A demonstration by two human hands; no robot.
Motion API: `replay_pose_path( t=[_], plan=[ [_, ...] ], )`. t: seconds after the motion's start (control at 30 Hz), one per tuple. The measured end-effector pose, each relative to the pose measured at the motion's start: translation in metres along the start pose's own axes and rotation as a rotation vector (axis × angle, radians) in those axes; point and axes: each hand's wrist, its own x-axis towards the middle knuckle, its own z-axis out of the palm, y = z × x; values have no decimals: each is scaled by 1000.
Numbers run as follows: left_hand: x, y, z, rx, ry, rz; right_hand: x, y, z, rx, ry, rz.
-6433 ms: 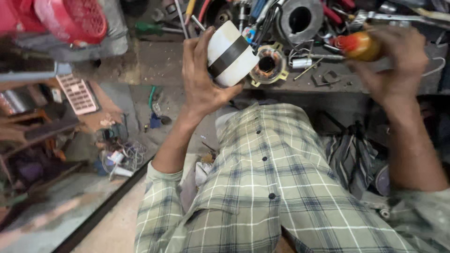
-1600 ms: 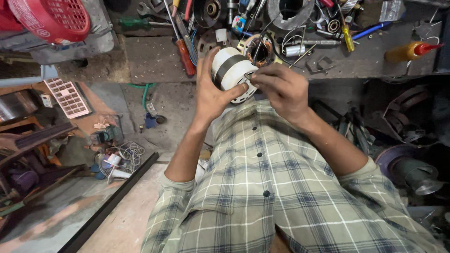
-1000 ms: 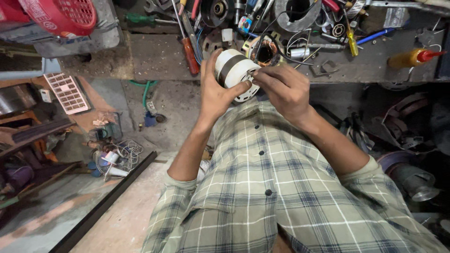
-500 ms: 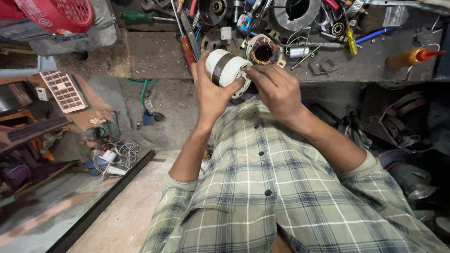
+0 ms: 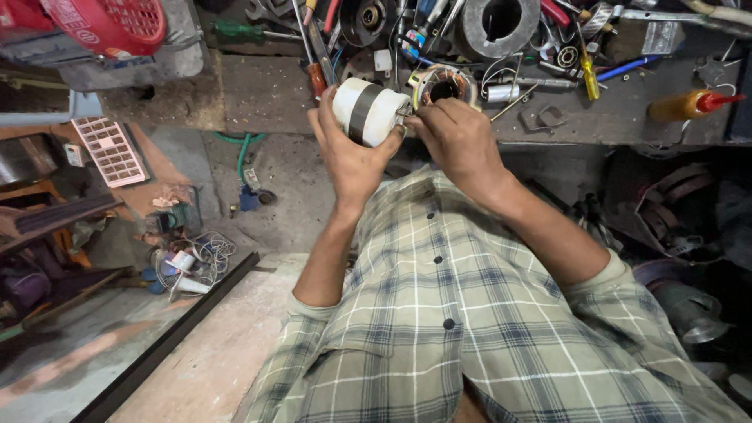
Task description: The person works on a small electric motor at a cluttered workbench, pulling the rotor out of the white stator housing and setting parts on the bench. They handle the motor housing and rotor, reposition the parts, and use a screwdriver on the motor near the end.
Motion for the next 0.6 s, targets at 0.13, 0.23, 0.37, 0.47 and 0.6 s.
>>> replay_pose_path(
  t=[0.13, 0.23, 0.37, 0.47, 0.6],
  plan=[
    [1, -2, -3, 9, -42, -22, 2, 5, -6, 74, -18, -73],
    [3, -2, -4, 7, -40, 2, 4, 7, -11, 33, -31, -175],
    [4, 0, -3, -13, -41, 14, 5, 8, -16, -62, -28, -289],
    [4, 1, -2, 5, -36, 15, 2, 12, -13, -110, -15, -309],
    [4, 2, -2, 36, -26, 61, -5, 20, 2, -65, -86, -175]
  ],
)
